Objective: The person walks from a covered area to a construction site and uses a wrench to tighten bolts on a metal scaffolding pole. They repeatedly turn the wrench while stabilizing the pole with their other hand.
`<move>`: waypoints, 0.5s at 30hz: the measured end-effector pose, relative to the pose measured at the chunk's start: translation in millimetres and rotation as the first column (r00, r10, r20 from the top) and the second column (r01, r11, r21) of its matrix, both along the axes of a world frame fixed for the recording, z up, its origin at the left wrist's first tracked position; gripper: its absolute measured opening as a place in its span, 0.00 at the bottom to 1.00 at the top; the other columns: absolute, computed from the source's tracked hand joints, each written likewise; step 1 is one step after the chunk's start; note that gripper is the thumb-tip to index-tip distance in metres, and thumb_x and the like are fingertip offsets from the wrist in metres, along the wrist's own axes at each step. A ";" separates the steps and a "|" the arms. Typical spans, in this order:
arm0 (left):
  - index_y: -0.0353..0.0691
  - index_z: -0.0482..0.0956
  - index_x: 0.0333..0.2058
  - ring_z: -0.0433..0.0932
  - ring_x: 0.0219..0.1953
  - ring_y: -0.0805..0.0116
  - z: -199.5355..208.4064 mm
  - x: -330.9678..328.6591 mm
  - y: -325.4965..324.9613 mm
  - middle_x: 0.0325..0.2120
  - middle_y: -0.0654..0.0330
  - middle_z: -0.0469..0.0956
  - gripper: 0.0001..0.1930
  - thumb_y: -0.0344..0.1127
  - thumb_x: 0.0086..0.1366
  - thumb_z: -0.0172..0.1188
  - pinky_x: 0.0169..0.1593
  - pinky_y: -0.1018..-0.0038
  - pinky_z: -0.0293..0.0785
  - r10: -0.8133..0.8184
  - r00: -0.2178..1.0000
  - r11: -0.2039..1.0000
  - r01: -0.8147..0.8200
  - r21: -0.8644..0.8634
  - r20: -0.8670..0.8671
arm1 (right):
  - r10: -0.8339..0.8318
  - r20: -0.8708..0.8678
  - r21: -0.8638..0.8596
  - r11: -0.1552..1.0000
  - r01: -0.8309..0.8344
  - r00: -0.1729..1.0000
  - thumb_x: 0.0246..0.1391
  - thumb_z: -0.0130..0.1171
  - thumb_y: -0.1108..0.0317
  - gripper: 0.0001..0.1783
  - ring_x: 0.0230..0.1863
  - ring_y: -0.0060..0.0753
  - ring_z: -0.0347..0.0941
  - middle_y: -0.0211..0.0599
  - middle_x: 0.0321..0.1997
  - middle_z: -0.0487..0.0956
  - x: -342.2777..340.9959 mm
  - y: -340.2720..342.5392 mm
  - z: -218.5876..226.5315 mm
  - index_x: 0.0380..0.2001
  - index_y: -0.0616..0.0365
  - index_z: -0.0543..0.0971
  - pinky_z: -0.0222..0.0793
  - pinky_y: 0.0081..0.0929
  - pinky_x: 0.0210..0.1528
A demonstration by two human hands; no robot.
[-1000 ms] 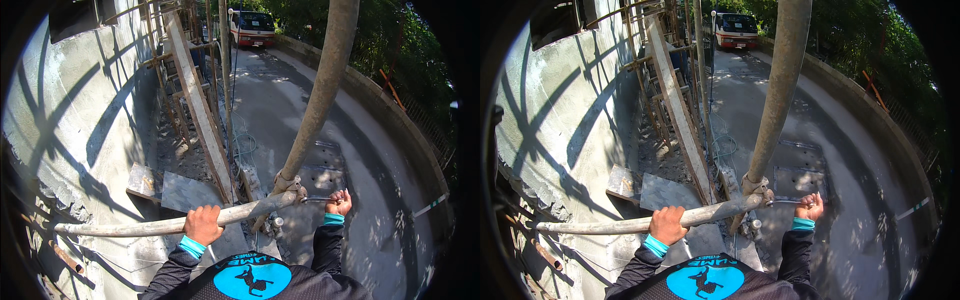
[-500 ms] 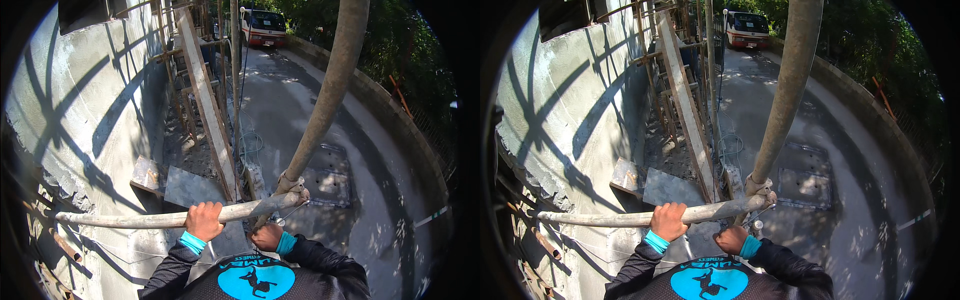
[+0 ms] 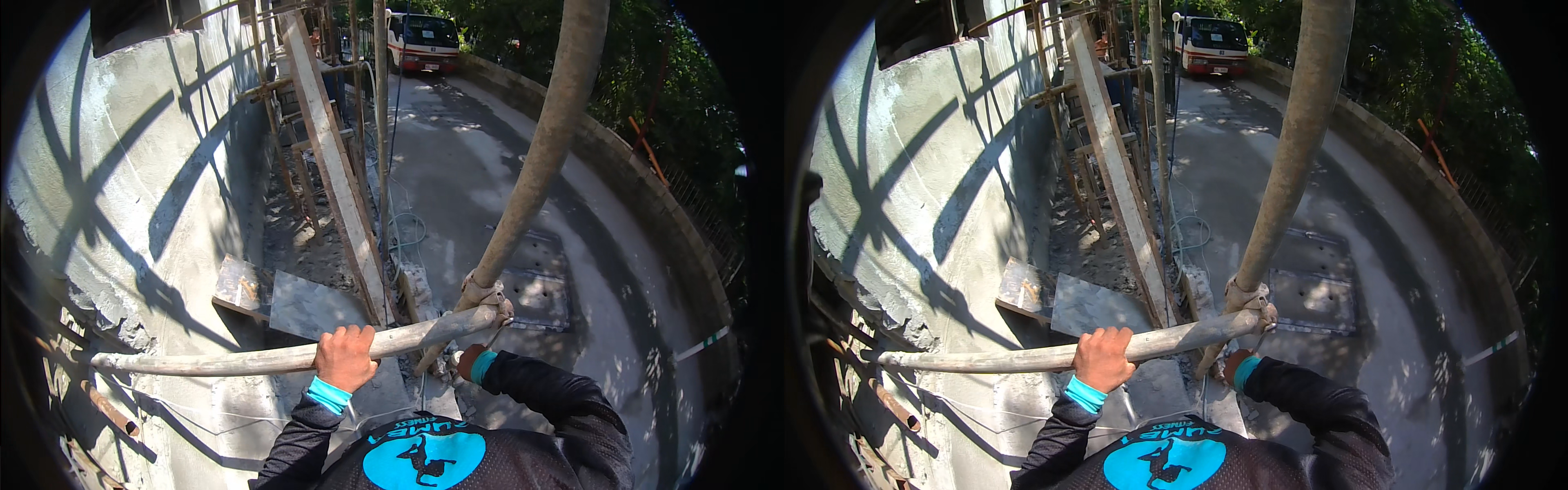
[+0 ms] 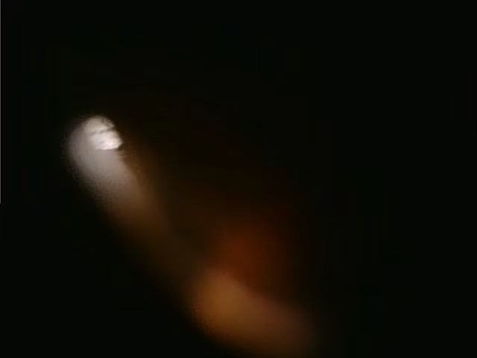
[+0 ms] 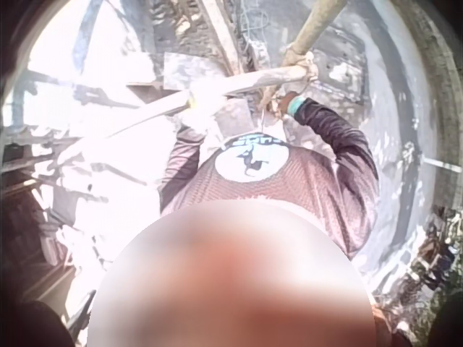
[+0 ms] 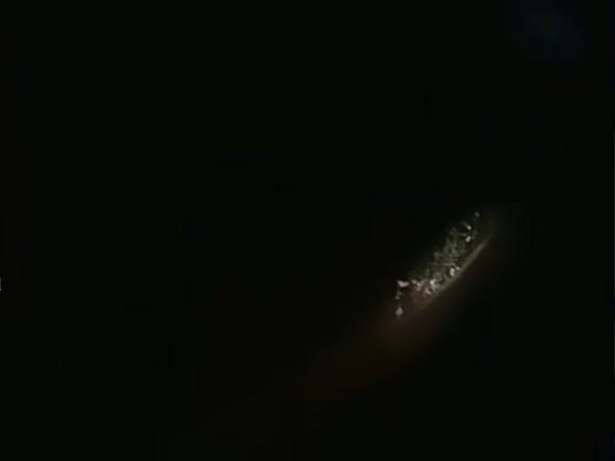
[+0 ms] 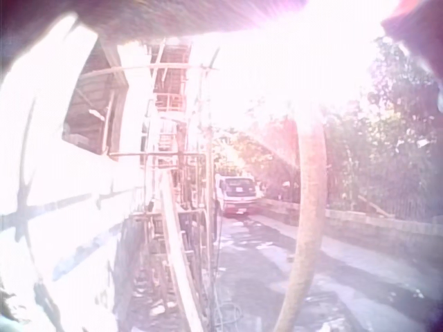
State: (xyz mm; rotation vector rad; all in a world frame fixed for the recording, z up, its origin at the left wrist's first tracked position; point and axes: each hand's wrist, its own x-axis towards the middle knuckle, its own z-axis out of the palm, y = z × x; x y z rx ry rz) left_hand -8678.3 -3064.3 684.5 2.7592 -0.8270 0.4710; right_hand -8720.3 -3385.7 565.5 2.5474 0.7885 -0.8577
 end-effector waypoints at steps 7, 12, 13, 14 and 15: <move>0.46 0.78 0.33 0.80 0.33 0.55 0.9 -0.3 1.7 0.27 0.60 0.77 0.16 0.37 0.44 0.70 0.35 0.57 0.72 -0.010 1.000 1.000 0.010 -0.023 0.013 | -0.133 -0.057 -0.178 0.977 0.121 0.990 0.64 0.58 0.59 0.19 0.61 0.57 0.81 0.44 0.59 0.85 8.3 -16.2 -12.4 0.53 0.49 0.89 0.75 0.67 0.60; 0.45 0.78 0.35 0.81 0.35 0.53 2.0 1.0 1.4 0.28 0.58 0.79 0.16 0.36 0.44 0.69 0.37 0.56 0.73 -0.021 1.000 1.000 0.021 -0.011 -0.005 | -0.021 0.077 -0.085 0.996 0.028 0.997 0.56 0.61 0.64 0.11 0.39 0.52 0.88 0.39 0.38 0.90 -1.5 -2.9 -10.0 0.34 0.51 0.90 0.81 0.54 0.38; 0.44 0.78 0.35 0.81 0.35 0.52 1.8 1.4 1.1 0.29 0.57 0.79 0.16 0.36 0.44 0.69 0.37 0.55 0.73 -0.025 1.000 1.000 0.025 -0.009 -0.017 | -0.004 0.124 0.057 0.998 -0.003 0.992 0.56 0.61 0.64 0.10 0.38 0.51 0.88 0.39 0.37 0.90 -5.6 2.5 -9.0 0.33 0.51 0.90 0.81 0.54 0.36; 0.44 0.78 0.35 0.80 0.35 0.51 1.6 1.8 0.7 0.29 0.57 0.79 0.16 0.36 0.45 0.69 0.38 0.54 0.72 -0.017 0.999 1.000 0.017 0.016 -0.040 | -0.010 0.058 0.119 0.993 0.003 0.998 0.56 0.61 0.64 0.09 0.37 0.50 0.88 0.39 0.35 0.89 -7.9 10.2 -9.0 0.31 0.51 0.89 0.80 0.54 0.34; 0.44 0.78 0.35 0.80 0.36 0.51 1.5 2.2 0.2 0.29 0.56 0.79 0.16 0.35 0.45 0.69 0.38 0.54 0.72 -0.022 0.998 1.000 0.023 0.015 -0.060 | -0.044 0.110 0.182 0.983 0.024 0.993 0.56 0.61 0.63 0.09 0.36 0.48 0.88 0.40 0.34 0.89 -11.6 15.6 -8.9 0.33 0.52 0.89 0.79 0.54 0.35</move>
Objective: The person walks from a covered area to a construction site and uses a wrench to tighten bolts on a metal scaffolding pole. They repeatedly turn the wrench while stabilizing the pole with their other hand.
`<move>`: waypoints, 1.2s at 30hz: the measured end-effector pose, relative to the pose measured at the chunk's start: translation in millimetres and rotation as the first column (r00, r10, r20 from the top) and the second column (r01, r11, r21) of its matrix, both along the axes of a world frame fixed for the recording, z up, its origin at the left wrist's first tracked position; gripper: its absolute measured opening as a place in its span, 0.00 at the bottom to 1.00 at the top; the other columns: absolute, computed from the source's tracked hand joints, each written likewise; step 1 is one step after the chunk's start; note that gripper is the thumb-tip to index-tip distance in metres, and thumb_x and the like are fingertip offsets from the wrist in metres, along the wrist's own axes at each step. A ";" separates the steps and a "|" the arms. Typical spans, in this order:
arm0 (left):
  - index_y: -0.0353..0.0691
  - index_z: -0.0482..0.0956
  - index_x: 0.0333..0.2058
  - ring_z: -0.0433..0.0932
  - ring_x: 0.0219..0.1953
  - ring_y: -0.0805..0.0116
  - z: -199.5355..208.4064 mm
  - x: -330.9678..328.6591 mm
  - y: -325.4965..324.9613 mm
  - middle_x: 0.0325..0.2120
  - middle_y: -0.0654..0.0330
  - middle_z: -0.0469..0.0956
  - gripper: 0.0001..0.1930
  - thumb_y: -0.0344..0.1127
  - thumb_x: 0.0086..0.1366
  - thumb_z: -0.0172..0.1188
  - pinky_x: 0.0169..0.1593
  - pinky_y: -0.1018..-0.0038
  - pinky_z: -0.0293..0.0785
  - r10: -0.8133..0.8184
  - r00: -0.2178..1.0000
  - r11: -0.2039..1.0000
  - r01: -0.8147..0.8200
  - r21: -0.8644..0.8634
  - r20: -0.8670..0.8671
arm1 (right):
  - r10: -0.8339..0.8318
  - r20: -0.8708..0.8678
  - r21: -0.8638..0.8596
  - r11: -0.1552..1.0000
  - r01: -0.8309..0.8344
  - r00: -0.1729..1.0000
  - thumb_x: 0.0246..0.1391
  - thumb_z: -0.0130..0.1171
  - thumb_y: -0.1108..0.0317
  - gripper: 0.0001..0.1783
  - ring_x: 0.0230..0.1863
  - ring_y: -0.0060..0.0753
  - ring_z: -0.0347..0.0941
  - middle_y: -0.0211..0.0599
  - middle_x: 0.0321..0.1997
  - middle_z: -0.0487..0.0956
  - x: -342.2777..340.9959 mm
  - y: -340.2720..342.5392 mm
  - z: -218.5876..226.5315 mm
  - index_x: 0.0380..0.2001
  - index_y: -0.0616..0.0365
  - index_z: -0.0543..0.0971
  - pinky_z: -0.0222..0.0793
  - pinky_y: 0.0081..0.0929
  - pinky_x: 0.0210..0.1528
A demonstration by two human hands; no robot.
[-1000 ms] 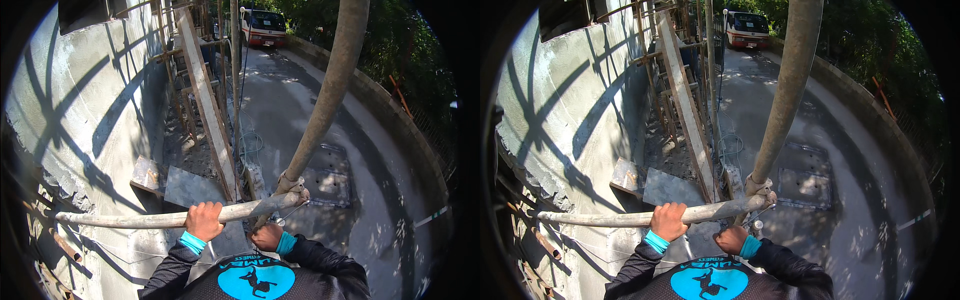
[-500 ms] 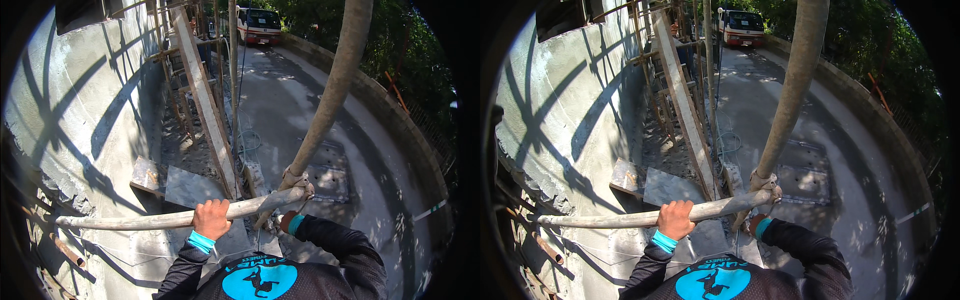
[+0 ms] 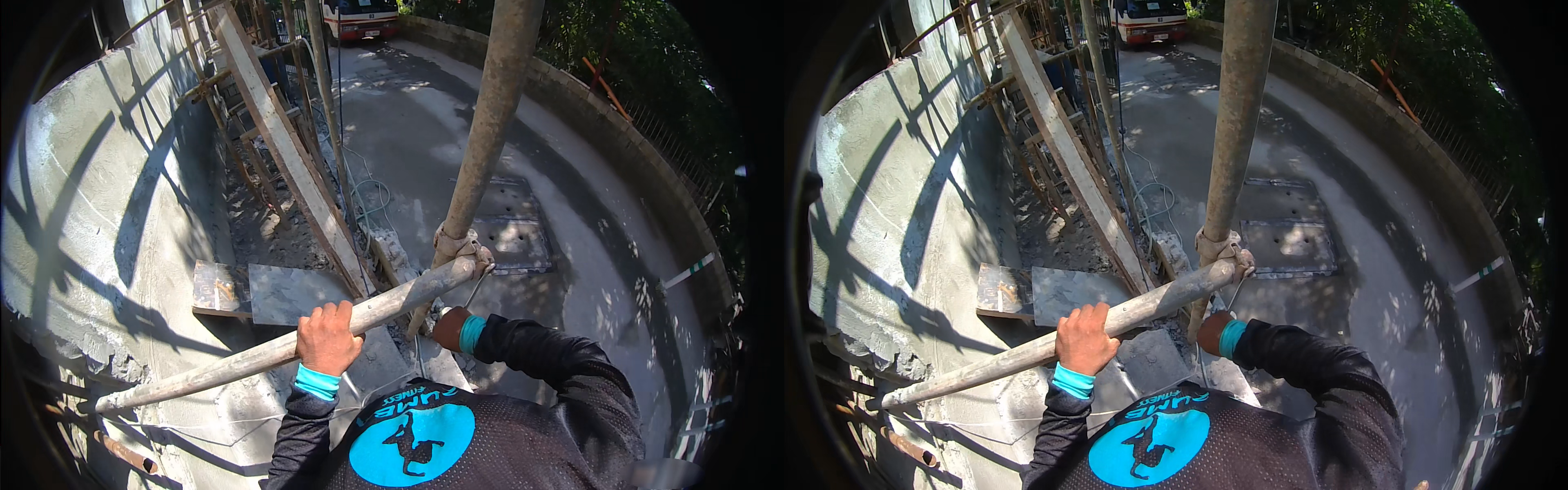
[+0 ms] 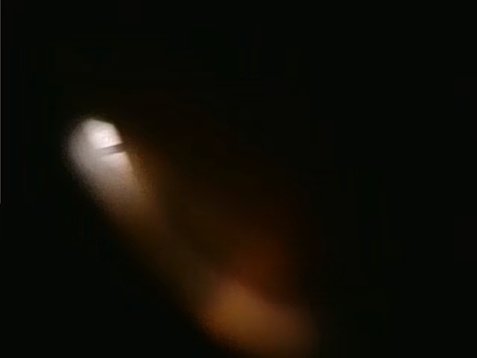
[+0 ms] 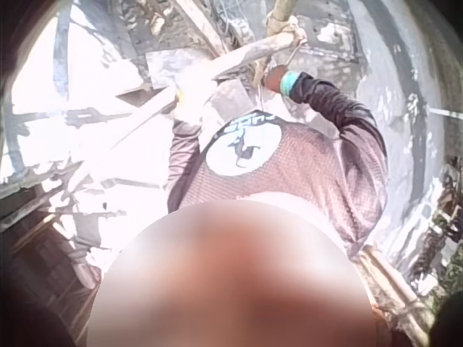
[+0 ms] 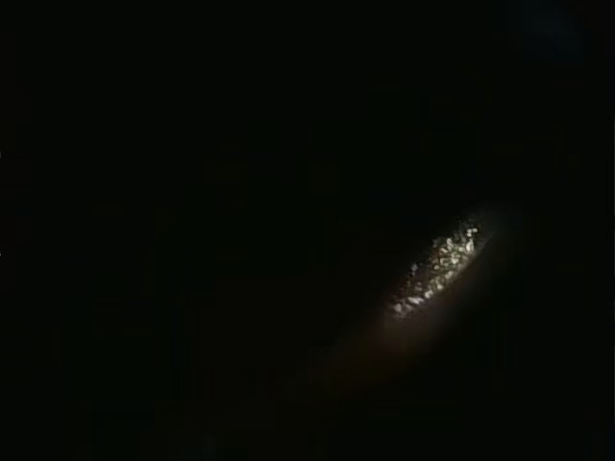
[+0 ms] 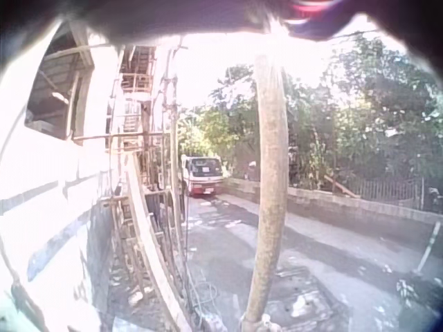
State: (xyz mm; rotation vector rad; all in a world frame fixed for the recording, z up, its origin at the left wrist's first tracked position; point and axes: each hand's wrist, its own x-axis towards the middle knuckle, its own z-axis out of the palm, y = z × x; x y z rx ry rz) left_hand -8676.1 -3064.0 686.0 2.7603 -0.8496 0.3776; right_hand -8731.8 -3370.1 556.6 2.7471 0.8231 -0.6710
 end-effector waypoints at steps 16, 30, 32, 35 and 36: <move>0.44 0.78 0.36 0.79 0.38 0.52 4.0 -0.1 -4.4 0.31 0.57 0.78 0.18 0.34 0.44 0.71 0.40 0.56 0.71 0.012 1.000 0.998 -0.012 0.063 -0.007 | -0.223 0.070 -0.094 0.969 0.229 0.972 0.57 0.66 0.60 0.23 0.41 0.55 0.86 0.45 0.44 0.88 17.3 -13.5 0.4 0.52 0.62 0.83 0.77 0.56 0.43; 0.44 0.79 0.39 0.80 0.39 0.48 2.9 1.5 -4.7 0.32 0.55 0.79 0.21 0.34 0.42 0.69 0.40 0.53 0.72 0.017 1.000 0.999 -0.016 0.039 -0.020 | 0.374 -0.672 -0.173 -0.919 0.354 0.639 0.65 0.36 0.17 0.53 0.39 0.44 0.83 0.48 0.42 0.86 -28.1 -11.2 -16.9 0.55 0.60 0.80 0.80 0.45 0.46; 0.44 0.79 0.39 0.80 0.39 0.47 4.5 1.5 -5.1 0.32 0.55 0.79 0.21 0.34 0.42 0.69 0.40 0.53 0.72 0.021 0.999 0.999 -0.020 0.044 -0.034 | 0.370 -0.670 -0.221 -0.927 0.303 0.644 0.69 0.44 0.28 0.41 0.33 0.39 0.78 0.40 0.37 0.83 -11.7 -28.5 -14.6 0.49 0.59 0.81 0.76 0.41 0.41; 0.44 0.78 0.38 0.79 0.38 0.49 6.2 1.7 -6.1 0.32 0.56 0.78 0.20 0.35 0.43 0.70 0.40 0.53 0.71 0.006 0.999 0.999 -0.004 0.048 -0.048 | 0.016 -0.857 -0.075 -0.993 -0.094 0.515 0.70 0.55 0.54 0.17 0.26 0.29 0.69 0.28 0.28 0.75 -5.6 -62.3 28.8 0.41 0.58 0.80 0.68 0.33 0.34; 0.43 0.78 0.38 0.79 0.38 0.49 6.5 1.7 -6.5 0.32 0.57 0.78 0.19 0.35 0.44 0.70 0.40 0.54 0.70 0.009 0.998 0.999 -0.006 0.050 -0.057 | -0.164 -0.817 0.080 -0.982 -0.174 0.553 0.70 0.56 0.58 0.13 0.25 0.28 0.69 0.29 0.28 0.76 -0.9 -76.8 55.6 0.43 0.58 0.79 0.68 0.32 0.32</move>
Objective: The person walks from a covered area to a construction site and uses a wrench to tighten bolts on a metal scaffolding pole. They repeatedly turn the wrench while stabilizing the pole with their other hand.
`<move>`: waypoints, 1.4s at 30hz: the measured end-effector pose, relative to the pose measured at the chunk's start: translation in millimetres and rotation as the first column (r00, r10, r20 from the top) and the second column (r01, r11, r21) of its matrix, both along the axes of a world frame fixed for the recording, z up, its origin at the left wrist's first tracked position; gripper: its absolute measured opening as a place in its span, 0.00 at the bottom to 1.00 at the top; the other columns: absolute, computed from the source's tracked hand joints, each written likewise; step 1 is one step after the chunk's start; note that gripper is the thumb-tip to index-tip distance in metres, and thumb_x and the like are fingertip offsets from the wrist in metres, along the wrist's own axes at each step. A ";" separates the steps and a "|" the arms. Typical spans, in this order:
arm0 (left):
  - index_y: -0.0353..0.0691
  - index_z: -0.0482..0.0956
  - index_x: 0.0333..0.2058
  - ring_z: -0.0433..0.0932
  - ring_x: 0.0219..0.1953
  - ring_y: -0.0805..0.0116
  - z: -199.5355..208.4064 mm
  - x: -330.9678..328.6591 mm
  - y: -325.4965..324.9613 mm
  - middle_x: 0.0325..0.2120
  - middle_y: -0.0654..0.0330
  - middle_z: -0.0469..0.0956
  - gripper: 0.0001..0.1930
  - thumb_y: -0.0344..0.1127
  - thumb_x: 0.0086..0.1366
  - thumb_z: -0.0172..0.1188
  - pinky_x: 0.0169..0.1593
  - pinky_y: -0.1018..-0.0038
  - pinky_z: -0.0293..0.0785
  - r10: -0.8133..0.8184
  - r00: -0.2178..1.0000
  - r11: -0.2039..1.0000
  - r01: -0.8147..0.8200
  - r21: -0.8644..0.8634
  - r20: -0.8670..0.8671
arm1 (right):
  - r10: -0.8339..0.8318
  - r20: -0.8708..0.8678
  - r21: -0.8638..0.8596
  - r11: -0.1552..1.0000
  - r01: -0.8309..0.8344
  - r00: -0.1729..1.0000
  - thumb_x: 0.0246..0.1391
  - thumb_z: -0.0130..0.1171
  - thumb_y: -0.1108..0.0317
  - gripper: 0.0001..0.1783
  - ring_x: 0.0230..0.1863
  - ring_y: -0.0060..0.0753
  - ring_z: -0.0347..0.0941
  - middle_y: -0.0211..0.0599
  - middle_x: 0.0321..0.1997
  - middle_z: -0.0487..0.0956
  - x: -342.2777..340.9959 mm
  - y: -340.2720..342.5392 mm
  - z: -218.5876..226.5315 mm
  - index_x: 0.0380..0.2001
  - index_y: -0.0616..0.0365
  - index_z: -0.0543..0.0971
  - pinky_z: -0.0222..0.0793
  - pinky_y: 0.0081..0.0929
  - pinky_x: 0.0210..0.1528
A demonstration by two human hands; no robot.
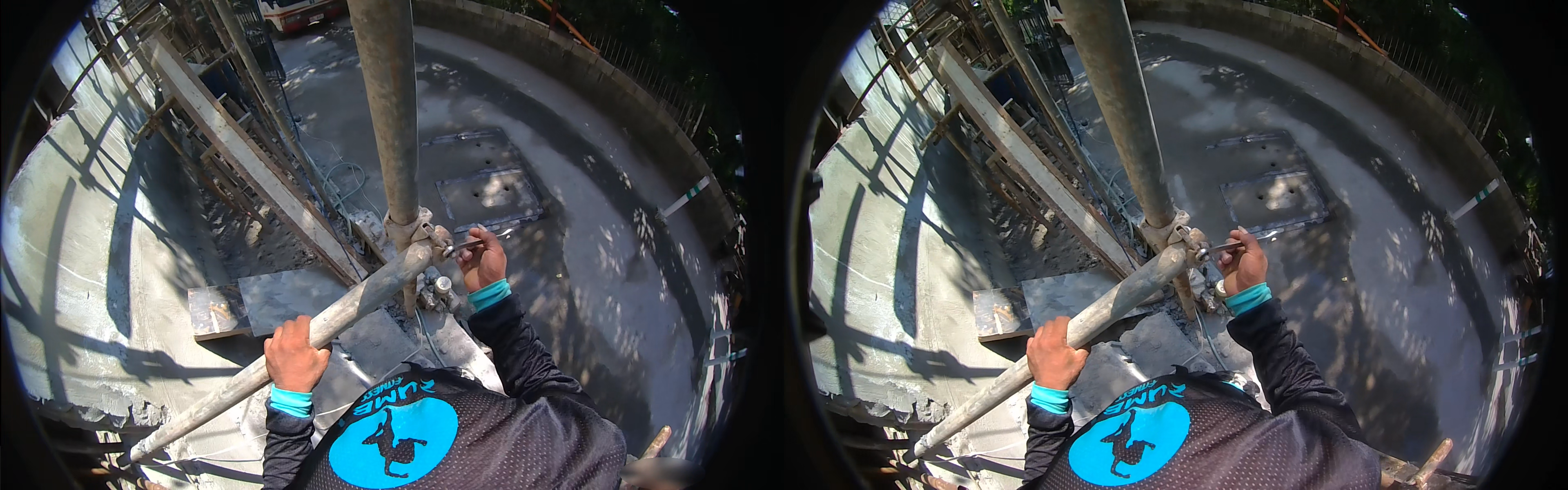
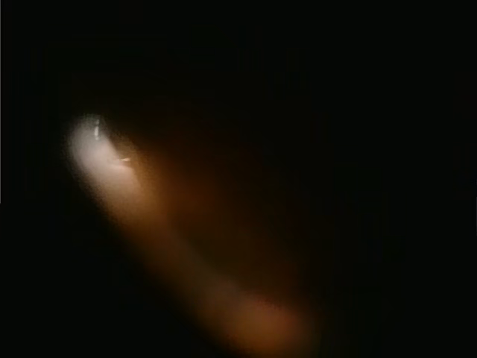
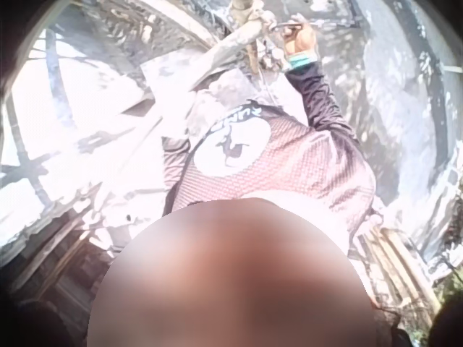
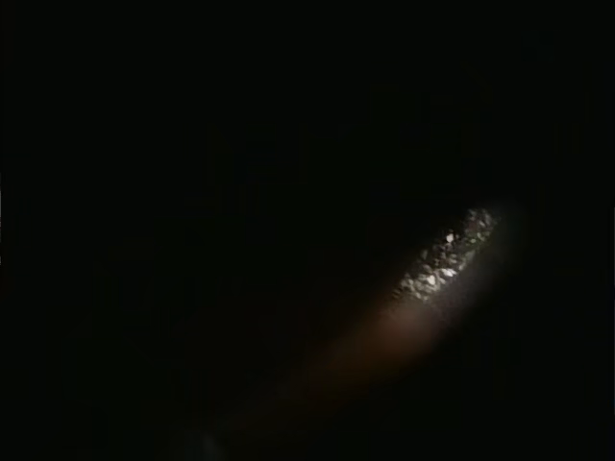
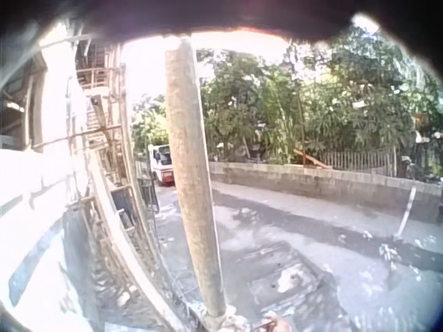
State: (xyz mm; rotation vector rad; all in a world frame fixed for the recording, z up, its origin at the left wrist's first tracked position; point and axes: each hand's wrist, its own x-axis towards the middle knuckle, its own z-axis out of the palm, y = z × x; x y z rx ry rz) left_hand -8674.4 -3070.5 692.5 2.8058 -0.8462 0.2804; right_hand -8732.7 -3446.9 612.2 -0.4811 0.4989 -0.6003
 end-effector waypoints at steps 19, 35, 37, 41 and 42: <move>0.43 0.78 0.40 0.79 0.40 0.50 -2.8 -1.5 0.4 0.33 0.55 0.78 0.20 0.34 0.44 0.69 0.41 0.55 0.71 0.000 0.999 1.000 -0.001 0.011 0.045 | -0.192 -0.726 0.088 -0.978 -0.187 0.660 0.51 0.63 0.65 0.08 0.37 0.45 0.86 0.36 0.28 0.87 6.2 69.3 -7.5 0.25 0.51 0.90 0.75 0.48 0.37; 0.43 0.80 0.41 0.79 0.41 0.51 -2.7 -2.3 -0.2 0.33 0.56 0.79 0.21 0.35 0.44 0.71 0.42 0.55 0.71 0.022 1.000 1.000 -0.022 0.018 0.020 | 0.599 0.298 0.157 0.737 -0.657 0.743 0.61 0.36 0.13 0.56 0.39 0.42 0.80 0.49 0.51 0.84 -43.3 100.0 -40.7 0.61 0.56 0.77 0.77 0.43 0.50; 0.43 0.80 0.40 0.79 0.41 0.51 -2.1 -1.9 -0.4 0.33 0.56 0.79 0.21 0.35 0.44 0.70 0.42 0.55 0.71 0.014 1.000 1.000 -0.014 0.025 0.010 | 0.522 0.250 0.252 0.778 -0.575 0.816 0.66 0.41 0.21 0.49 0.36 0.39 0.80 0.47 0.49 0.85 -29.5 94.8 -51.3 0.58 0.58 0.80 0.77 0.42 0.46; 0.44 0.79 0.39 0.80 0.40 0.49 -1.4 -1.0 -1.0 0.33 0.56 0.79 0.20 0.35 0.44 0.70 0.41 0.54 0.71 0.003 1.000 1.000 -0.003 0.000 0.005 | 0.230 0.112 0.224 0.942 -0.250 0.967 0.70 0.53 0.42 0.27 0.30 0.33 0.77 0.36 0.36 0.84 -3.0 43.8 -44.1 0.50 0.57 0.80 0.74 0.39 0.39; 0.45 0.79 0.39 0.80 0.39 0.48 -1.4 -0.9 -0.9 0.32 0.55 0.79 0.20 0.34 0.43 0.69 0.40 0.53 0.71 0.004 1.000 1.000 -0.004 -0.005 0.009 | 0.153 0.090 0.118 0.980 -0.163 0.984 0.68 0.55 0.50 0.21 0.30 0.31 0.76 0.33 0.34 0.81 0.6 26.5 -34.4 0.49 0.57 0.79 0.73 0.36 0.38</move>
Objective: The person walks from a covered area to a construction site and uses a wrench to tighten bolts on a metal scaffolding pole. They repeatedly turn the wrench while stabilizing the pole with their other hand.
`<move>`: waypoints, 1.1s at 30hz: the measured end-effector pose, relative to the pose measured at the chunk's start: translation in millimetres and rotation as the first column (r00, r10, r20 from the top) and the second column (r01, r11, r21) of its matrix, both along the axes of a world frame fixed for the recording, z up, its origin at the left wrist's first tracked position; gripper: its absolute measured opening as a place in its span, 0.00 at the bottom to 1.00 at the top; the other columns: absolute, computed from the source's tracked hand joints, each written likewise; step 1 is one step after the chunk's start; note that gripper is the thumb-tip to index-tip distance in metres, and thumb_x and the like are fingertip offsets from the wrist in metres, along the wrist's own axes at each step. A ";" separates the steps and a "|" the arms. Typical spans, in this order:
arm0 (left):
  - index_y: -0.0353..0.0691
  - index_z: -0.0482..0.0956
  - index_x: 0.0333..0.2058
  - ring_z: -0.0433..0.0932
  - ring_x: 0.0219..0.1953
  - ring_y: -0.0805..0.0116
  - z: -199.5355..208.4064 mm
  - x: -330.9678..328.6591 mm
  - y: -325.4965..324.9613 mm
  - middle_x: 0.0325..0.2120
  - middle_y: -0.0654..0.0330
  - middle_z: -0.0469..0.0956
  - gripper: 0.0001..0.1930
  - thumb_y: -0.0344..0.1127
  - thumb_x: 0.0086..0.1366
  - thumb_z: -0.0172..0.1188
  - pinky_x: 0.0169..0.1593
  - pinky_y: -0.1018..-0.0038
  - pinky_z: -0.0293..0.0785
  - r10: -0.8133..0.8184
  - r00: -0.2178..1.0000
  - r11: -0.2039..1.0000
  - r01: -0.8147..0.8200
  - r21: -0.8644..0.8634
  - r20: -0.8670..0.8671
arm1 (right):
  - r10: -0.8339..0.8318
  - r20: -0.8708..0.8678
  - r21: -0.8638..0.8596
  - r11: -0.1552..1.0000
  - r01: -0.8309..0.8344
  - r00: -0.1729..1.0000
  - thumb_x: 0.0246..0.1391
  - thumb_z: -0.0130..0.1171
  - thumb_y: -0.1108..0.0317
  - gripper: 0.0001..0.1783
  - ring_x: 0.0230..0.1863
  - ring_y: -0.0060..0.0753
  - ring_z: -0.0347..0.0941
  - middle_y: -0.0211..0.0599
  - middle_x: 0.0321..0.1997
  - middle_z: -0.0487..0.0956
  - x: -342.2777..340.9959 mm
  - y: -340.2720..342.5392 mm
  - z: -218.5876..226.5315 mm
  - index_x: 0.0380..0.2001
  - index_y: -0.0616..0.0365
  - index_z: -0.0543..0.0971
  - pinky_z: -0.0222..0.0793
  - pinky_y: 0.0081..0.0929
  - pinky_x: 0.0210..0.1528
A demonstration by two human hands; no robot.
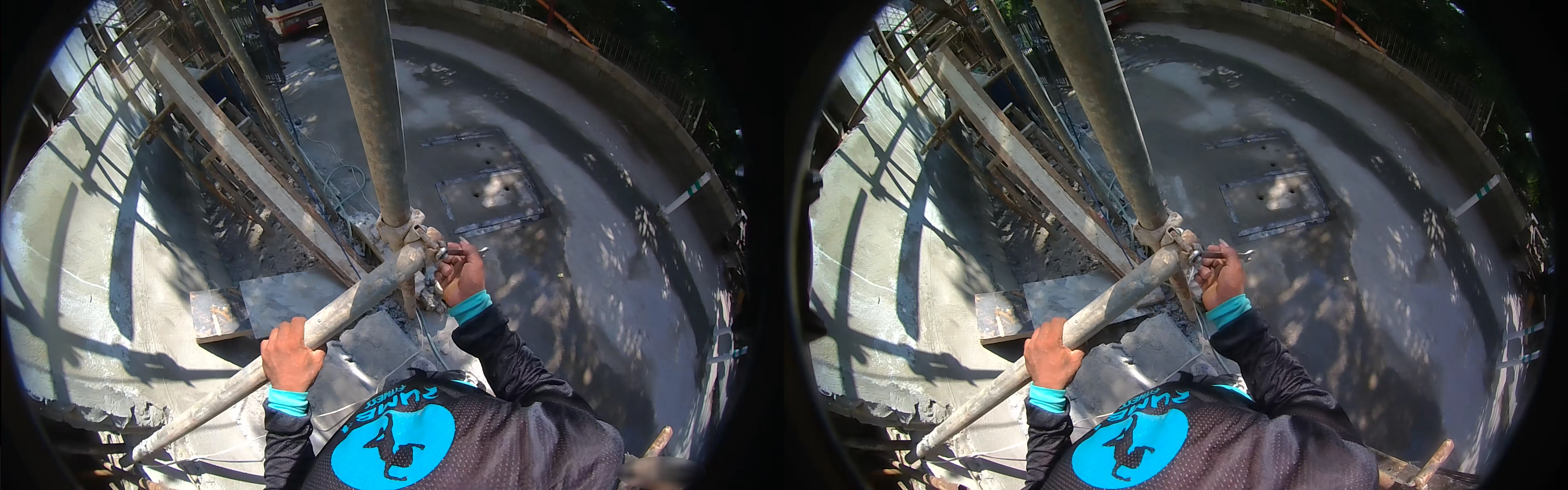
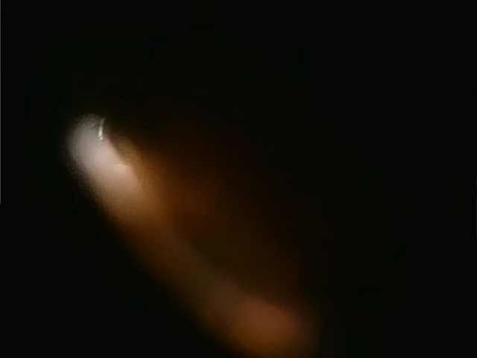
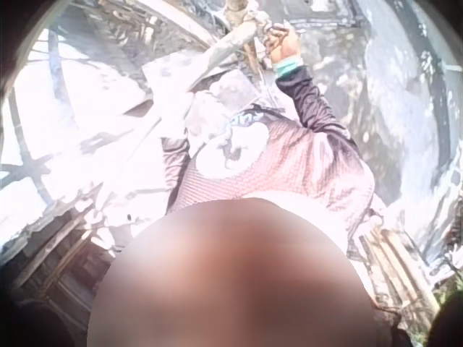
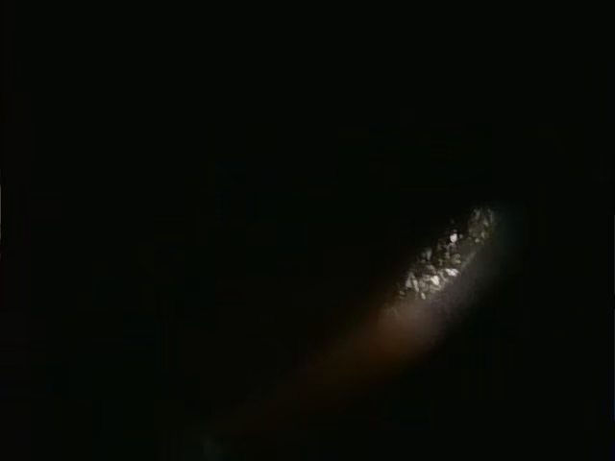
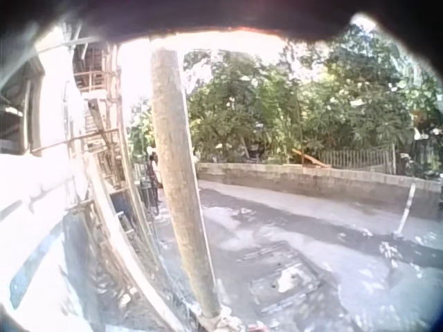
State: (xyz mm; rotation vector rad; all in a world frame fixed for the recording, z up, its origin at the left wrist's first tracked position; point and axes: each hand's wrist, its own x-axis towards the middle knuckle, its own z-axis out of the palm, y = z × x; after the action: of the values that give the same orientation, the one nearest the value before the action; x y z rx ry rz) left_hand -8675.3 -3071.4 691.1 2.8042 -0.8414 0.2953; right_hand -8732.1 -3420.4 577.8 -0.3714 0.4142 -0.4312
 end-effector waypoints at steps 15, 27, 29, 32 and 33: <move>0.44 0.80 0.36 0.81 0.35 0.49 -1.4 -1.4 2.0 0.30 0.55 0.79 0.17 0.36 0.45 0.69 0.38 0.52 0.72 0.002 0.997 1.000 -0.001 -0.011 0.079 | 0.128 0.311 -0.869 0.441 0.226 0.942 0.76 0.56 0.63 0.12 0.21 0.17 0.57 0.24 0.22 0.69 -4.0 4.2 126.7 0.35 0.56 0.76 0.56 0.23 0.27; 0.46 0.81 0.39 0.82 0.36 0.52 -5.8 -3.4 5.2 0.30 0.58 0.80 0.21 0.39 0.43 0.72 0.40 0.53 0.74 0.023 0.997 1.000 -0.022 -0.021 0.069 | 0.390 0.027 -0.834 -0.499 0.236 0.920 0.62 0.70 0.69 0.15 0.20 0.43 0.71 0.38 0.19 0.73 -9.2 39.9 146.6 0.23 0.57 0.75 0.66 0.37 0.26; 0.46 0.81 0.39 0.82 0.36 0.52 -5.6 -2.8 4.7 0.30 0.57 0.80 0.21 0.39 0.43 0.72 0.40 0.53 0.73 0.030 0.998 1.000 -0.030 0.002 0.052 | 0.515 -0.128 -0.662 -0.681 0.313 0.847 0.60 0.72 0.67 0.15 0.21 0.48 0.71 0.40 0.21 0.74 -3.0 37.7 142.4 0.24 0.55 0.76 0.65 0.40 0.25; 0.46 0.81 0.38 0.82 0.36 0.50 -4.8 -1.8 3.7 0.30 0.57 0.80 0.20 0.40 0.44 0.72 0.40 0.54 0.73 0.022 0.998 1.000 -0.022 -0.001 0.067 | 0.354 0.105 -0.926 -0.307 0.221 0.929 0.57 0.75 0.67 0.14 0.19 0.39 0.71 0.36 0.19 0.72 -1.2 33.0 137.4 0.27 0.58 0.78 0.64 0.37 0.24; 0.46 0.81 0.38 0.81 0.35 0.50 -4.7 -1.7 3.5 0.30 0.56 0.80 0.20 0.39 0.44 0.72 0.39 0.54 0.73 0.024 0.997 1.000 -0.024 -0.003 0.067 | 0.384 0.101 -0.918 -0.320 0.235 0.918 0.57 0.76 0.67 0.14 0.19 0.39 0.71 0.36 0.19 0.72 -2.4 32.8 136.6 0.26 0.58 0.78 0.64 0.37 0.24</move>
State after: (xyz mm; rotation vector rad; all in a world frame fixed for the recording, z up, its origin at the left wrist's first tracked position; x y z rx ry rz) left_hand -8677.0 -3067.9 686.4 2.8178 -0.8216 0.3962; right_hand -8734.5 -3387.5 714.4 -2.0865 -0.6286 -0.6304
